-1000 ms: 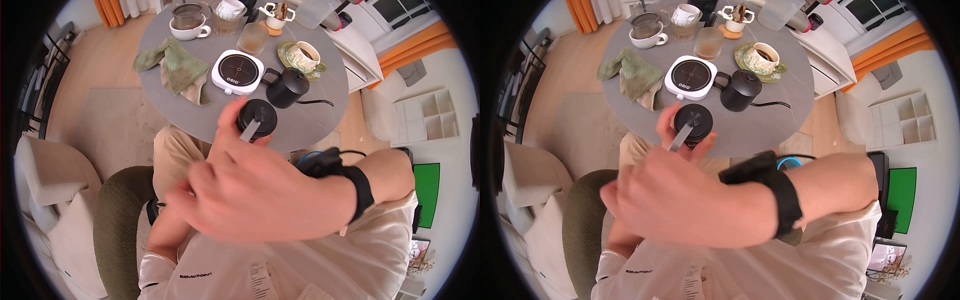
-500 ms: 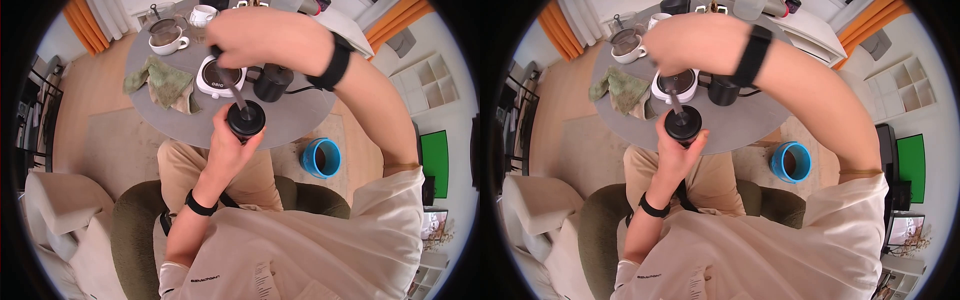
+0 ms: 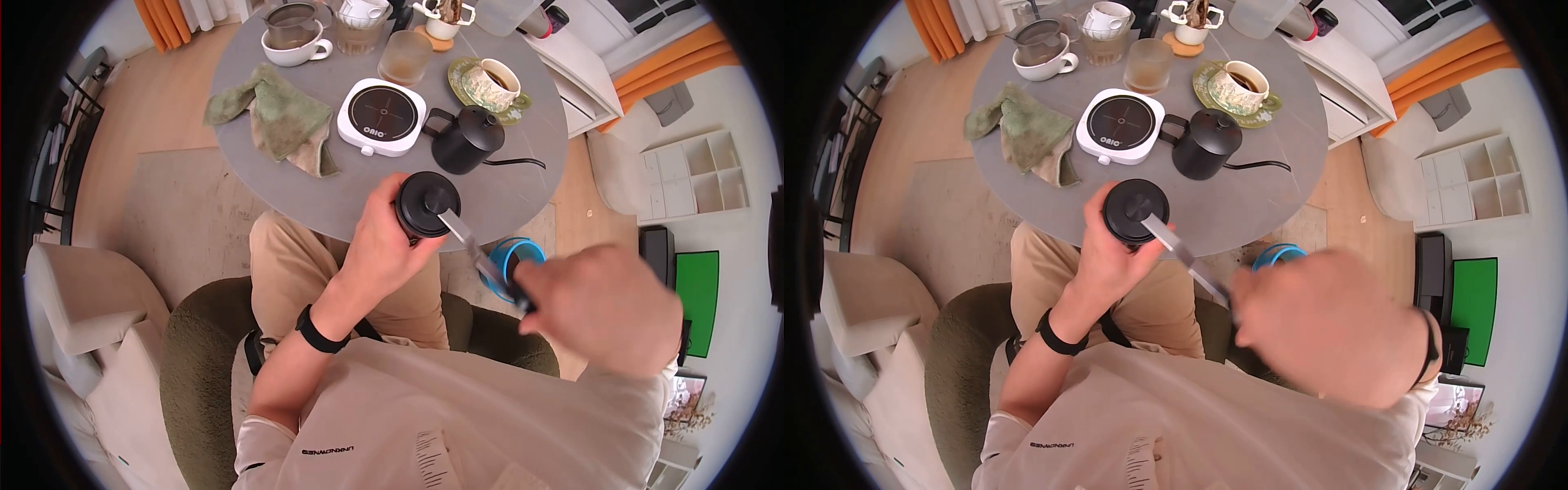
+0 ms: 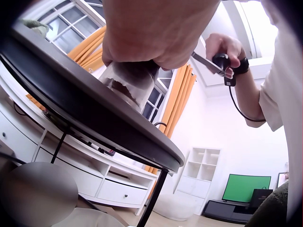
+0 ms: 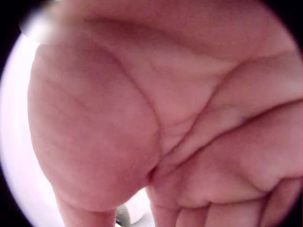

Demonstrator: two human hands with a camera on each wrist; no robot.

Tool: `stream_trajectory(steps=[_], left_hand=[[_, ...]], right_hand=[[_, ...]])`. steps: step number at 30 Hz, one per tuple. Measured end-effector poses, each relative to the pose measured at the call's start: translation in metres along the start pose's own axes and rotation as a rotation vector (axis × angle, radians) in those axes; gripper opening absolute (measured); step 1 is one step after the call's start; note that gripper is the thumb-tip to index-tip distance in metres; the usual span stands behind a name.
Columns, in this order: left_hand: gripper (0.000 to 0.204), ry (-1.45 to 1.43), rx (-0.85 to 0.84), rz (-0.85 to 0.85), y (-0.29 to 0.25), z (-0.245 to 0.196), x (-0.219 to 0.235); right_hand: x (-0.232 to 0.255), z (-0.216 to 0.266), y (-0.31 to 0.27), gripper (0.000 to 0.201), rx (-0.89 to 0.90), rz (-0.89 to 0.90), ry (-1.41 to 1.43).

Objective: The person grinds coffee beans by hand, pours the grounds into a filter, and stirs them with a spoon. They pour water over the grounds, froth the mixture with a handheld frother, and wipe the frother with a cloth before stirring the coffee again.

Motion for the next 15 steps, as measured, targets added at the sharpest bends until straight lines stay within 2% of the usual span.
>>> stream_trajectory(steps=[1,3,6,8,9,10,12,14,15], left_hand=[[0.082,0.011,-0.018,-0.004,-0.002,0.002,-0.002],[0.081,-0.016,0.048,-0.014,-0.008,0.011,-0.006],[0.082,-0.104,0.188,-0.022,-0.012,0.012,-0.009],[0.077,-0.021,0.156,-0.051,-0.012,0.004,-0.010],[0.075,0.021,0.142,-0.066,-0.011,0.001,-0.010],[0.074,0.174,0.029,-0.029,-0.011,0.003,-0.006],[0.072,0.474,-0.202,0.044,-0.011,0.010,0.003],[0.070,0.275,-0.086,0.025,-0.009,0.008,0.002],[0.069,-0.073,0.149,-0.029,-0.006,0.005,-0.003]], right_hand=[[-0.004,0.013,-0.001,0.008,0.081,-0.051,-0.042],[-0.013,0.038,0.005,0.015,0.234,-0.157,-0.120],[-0.016,0.053,0.043,0.014,0.494,-0.273,-0.064],[-0.001,0.059,0.071,0.021,0.584,-0.314,-0.062],[0.005,0.056,0.086,0.022,0.641,-0.406,-0.034],[0.012,0.053,0.100,0.024,0.696,-0.500,-0.011],[0.013,0.034,0.135,0.024,0.822,-0.830,0.088],[0.014,-0.003,0.176,0.029,0.946,-1.074,0.033],[0.024,-0.018,0.185,0.028,0.902,-1.011,-0.022]])
Point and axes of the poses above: each hand's wrist, its own y-axis towards the middle knuckle, its own x-axis out of the back of the hand, z = x × y, the point moved 1 cm from there along y, towards the middle knuckle, and after that the axes turned 2 degrees about x, right-handed, at the moved point
